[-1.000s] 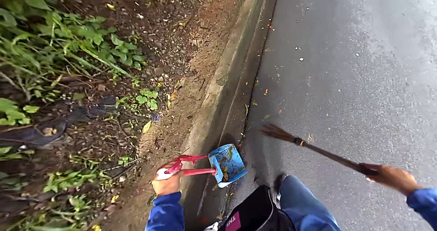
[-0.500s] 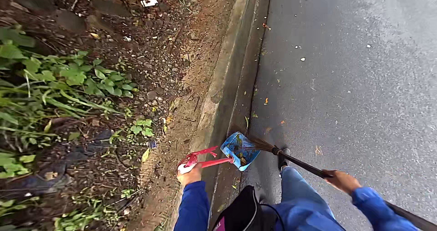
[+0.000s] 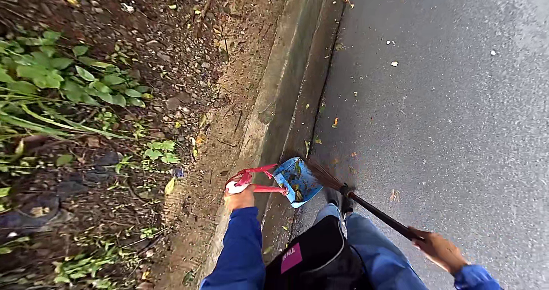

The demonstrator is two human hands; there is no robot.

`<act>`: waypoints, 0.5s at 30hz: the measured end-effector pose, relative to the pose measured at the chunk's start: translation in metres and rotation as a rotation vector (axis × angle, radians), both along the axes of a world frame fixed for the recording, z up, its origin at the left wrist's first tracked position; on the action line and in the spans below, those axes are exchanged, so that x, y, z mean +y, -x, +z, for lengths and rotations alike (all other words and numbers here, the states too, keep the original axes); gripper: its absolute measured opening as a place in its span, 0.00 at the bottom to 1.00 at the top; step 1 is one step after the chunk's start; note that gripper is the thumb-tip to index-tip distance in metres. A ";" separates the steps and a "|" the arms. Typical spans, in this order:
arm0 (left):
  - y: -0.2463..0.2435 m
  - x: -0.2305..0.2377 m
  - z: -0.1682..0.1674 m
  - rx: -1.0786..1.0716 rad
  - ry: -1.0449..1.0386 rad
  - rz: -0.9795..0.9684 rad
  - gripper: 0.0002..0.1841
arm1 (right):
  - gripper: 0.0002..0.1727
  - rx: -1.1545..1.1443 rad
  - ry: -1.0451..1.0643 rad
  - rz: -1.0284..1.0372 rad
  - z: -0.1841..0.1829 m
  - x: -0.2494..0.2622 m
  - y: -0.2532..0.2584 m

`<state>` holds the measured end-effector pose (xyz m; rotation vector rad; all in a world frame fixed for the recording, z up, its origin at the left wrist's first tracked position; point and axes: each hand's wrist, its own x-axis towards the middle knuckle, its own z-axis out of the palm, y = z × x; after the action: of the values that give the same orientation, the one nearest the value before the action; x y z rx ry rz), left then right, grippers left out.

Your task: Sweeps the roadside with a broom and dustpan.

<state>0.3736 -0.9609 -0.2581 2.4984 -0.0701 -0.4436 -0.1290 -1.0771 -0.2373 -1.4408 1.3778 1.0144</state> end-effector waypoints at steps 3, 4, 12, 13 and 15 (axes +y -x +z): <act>-0.012 -0.017 0.009 0.038 0.016 0.011 0.32 | 0.29 0.026 0.099 -0.051 0.051 -0.017 0.005; -0.018 -0.021 0.009 0.039 0.032 0.003 0.32 | 0.29 0.065 0.133 -0.060 0.066 -0.018 -0.001; -0.071 -0.013 0.013 0.037 0.034 0.072 0.31 | 0.28 0.142 0.011 0.086 -0.008 -0.049 -0.114; -0.081 -0.003 0.015 0.020 0.030 0.090 0.31 | 0.28 0.098 0.003 0.103 -0.008 -0.066 -0.121; -0.098 0.024 0.021 0.022 -0.012 0.153 0.33 | 0.26 0.031 0.065 0.113 0.006 -0.107 -0.121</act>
<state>0.4721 -0.9374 -0.2369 2.4877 0.1314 -0.4081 -0.0080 -1.1838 -0.2313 -1.5713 1.3751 1.0763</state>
